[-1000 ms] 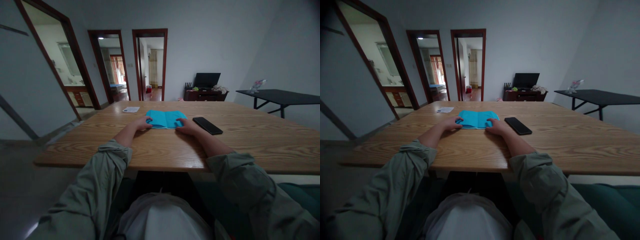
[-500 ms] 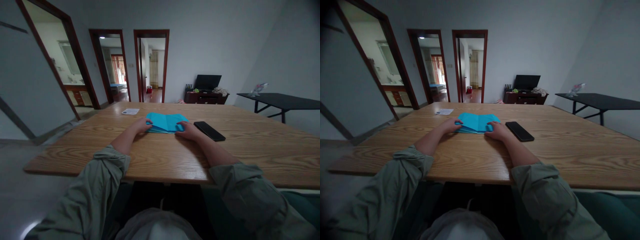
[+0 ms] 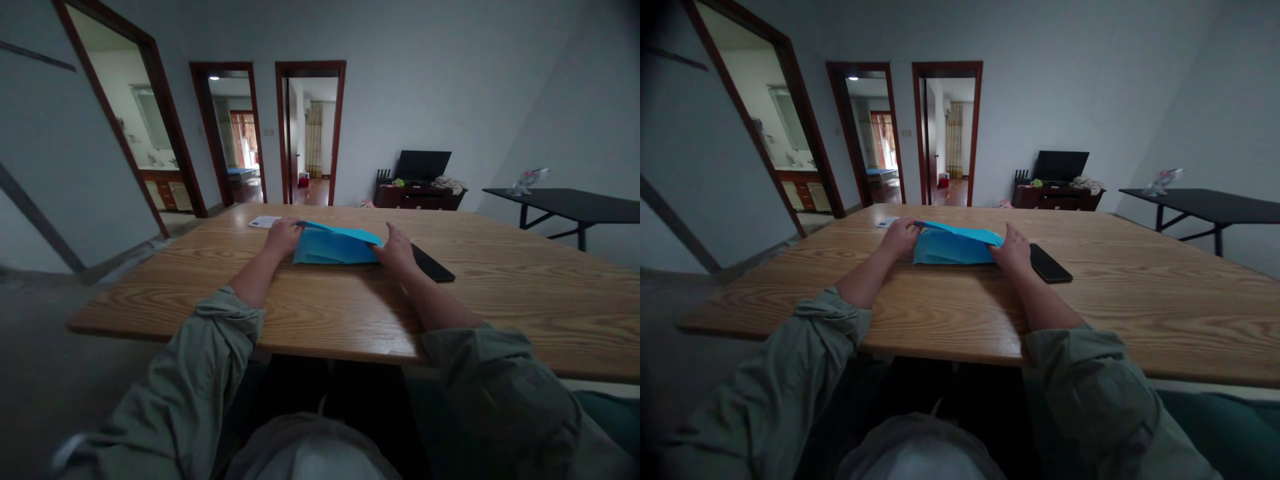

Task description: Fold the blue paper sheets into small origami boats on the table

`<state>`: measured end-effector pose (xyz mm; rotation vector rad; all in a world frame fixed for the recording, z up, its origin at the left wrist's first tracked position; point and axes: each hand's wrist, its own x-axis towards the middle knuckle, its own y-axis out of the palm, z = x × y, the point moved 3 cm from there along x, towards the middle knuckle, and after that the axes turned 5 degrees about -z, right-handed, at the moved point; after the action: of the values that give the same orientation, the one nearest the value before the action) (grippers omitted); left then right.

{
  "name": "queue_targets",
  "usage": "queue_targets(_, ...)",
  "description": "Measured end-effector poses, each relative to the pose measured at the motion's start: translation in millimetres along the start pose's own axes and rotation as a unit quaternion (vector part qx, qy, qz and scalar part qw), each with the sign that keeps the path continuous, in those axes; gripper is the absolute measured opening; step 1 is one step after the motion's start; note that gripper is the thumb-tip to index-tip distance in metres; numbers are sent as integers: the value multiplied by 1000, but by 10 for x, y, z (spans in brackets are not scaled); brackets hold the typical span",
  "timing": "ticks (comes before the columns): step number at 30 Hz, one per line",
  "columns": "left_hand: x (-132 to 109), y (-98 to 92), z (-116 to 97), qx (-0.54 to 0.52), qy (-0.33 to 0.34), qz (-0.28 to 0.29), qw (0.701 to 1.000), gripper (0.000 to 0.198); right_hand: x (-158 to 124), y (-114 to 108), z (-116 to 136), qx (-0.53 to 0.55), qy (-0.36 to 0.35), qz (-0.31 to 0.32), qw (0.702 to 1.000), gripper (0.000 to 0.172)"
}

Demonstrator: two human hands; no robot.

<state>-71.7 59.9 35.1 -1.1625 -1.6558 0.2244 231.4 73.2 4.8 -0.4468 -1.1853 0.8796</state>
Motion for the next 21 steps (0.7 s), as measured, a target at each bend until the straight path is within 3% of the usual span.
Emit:
queue_targets(4, 28, -109, 9, 4, 13, -90, 996, 30, 11, -128, 57, 68, 21, -64, 995, 87)
queue_targets(6, 41, -149, 4, -7, 25, -118, 993, 31, 6, -187, 76, 101, 61, -67, 991, 88)
queue_targets(8, 41, -191, -11, -18, 35, -142, 989, 30, -23, -208, 97, 132, 104, 0, 986, 80)
queue_targets(10, 30, -231, -27, -21, 38, -165, 985, 28, -92, -186, 153, 156, 110, 118, 974, 71)
queue_targets(13, 12, -264, -43, -27, 37, -191, 981, 24, -263, -93, 310, 134, 30, 297, 945, 55)
queue_targets(14, 9, -266, -50, -33, 41, -195, 979, 22, -317, -54, 371, 109, -15, 331, 937, 49)
queue_targets(17, 14, -255, -77, -52, 48, -196, 978, 18, -382, 59, 526, 26, -102, 307, 946, 38)
queue_targets(21, 24, -220, -121, -71, 62, -166, 982, 13, -335, 259, 689, -29, -163, 267, 949, 44)
